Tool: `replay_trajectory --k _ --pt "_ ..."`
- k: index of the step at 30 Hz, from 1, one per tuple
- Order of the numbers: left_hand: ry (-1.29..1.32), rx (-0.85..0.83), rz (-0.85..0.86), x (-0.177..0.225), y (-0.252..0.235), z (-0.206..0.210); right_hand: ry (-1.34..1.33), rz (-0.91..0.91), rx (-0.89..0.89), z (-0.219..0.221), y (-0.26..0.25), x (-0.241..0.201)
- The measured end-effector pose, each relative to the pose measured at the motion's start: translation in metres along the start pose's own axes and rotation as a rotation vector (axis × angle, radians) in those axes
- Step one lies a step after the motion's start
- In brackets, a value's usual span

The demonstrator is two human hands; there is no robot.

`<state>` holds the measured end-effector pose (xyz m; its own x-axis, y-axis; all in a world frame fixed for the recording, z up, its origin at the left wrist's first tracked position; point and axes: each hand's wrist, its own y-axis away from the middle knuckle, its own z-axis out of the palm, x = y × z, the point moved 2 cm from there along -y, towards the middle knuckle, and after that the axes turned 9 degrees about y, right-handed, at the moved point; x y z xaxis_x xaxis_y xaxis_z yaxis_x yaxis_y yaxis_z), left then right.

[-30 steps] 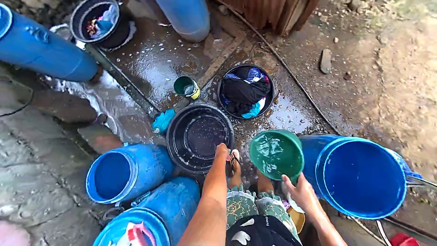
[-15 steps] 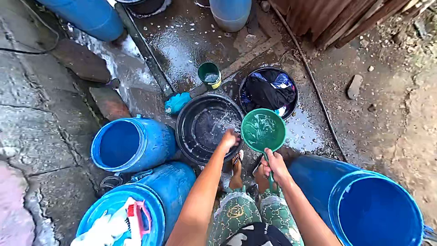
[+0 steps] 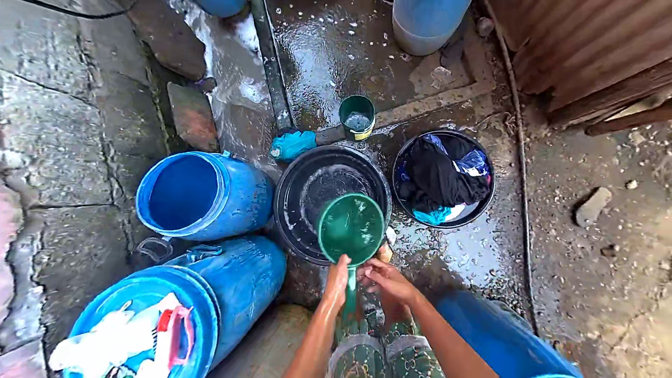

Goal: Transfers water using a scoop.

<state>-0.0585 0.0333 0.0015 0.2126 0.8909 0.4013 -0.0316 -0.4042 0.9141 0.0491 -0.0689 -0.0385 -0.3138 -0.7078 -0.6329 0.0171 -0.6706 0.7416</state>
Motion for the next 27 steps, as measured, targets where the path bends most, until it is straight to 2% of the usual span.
replay_trajectory --k 2,4,5,6,8,10,12,13,15,16,17,19,21,23,25,27 --pt "0.019 0.062 -0.031 0.005 -0.007 0.0 0.031 0.146 0.08 -0.04 -0.044 0.003" --pt "-0.035 0.107 -0.052 0.01 -0.009 0.002 0.117 0.323 0.353 -0.066 -0.104 0.004" --pt "-0.081 0.141 -0.04 0.013 -0.011 0.004 0.192 0.42 0.431 -0.073 -0.133 -0.001" --pt "-0.122 0.17 -0.022 0.015 -0.014 0.006 0.289 0.499 0.435 -0.078 -0.157 -0.011" --pt "-0.177 0.218 0.026 0.018 -0.027 0.005 0.551 0.552 0.266 -0.076 -0.194 -0.039" --pt "-0.187 0.252 0.057 0.024 -0.045 0.002 0.71 0.515 0.08 -0.07 -0.231 -0.055" --pt "-0.073 0.258 0.084 0.033 -0.061 0.002 0.798 0.395 -0.017 -0.065 -0.267 -0.058" --pt "0.066 0.241 0.095 0.038 -0.069 0.003 0.837 0.302 -0.023 -0.061 -0.28 -0.062" --pt "0.429 0.152 0.013 0.051 -0.086 0.004 0.881 0.095 0.058 -0.054 -0.302 -0.072" --pt "0.566 0.103 -0.042 0.055 -0.096 0.003 0.974 0.043 0.099 -0.052 -0.313 -0.077" --pt "0.65 0.07 -0.085 0.056 -0.105 0.001 1.029 0.067 0.13 -0.057 -0.323 -0.077" --pt "0.668 0.085 -0.108 0.051 -0.118 -0.003 0.948 0.258 0.23 -0.081 -0.33 -0.057" --pt "0.568 0.167 -0.065 0.037 -0.127 -0.008 0.725 0.401 0.512 -0.115 -0.33 -0.009" --pt "0.371 0.25 -0.001 0.012 -0.136 -0.017 0.624 0.457 0.726 -0.141 -0.32 0.046" --pt "0.073 0.314 0.037 -0.019 -0.143 -0.027 0.538 0.466 0.768 -0.156 -0.314 0.101" --pt "-0.167 0.355 0.025 -0.044 -0.142 -0.03 0.531 0.53 0.711 -0.159 -0.312 0.132"
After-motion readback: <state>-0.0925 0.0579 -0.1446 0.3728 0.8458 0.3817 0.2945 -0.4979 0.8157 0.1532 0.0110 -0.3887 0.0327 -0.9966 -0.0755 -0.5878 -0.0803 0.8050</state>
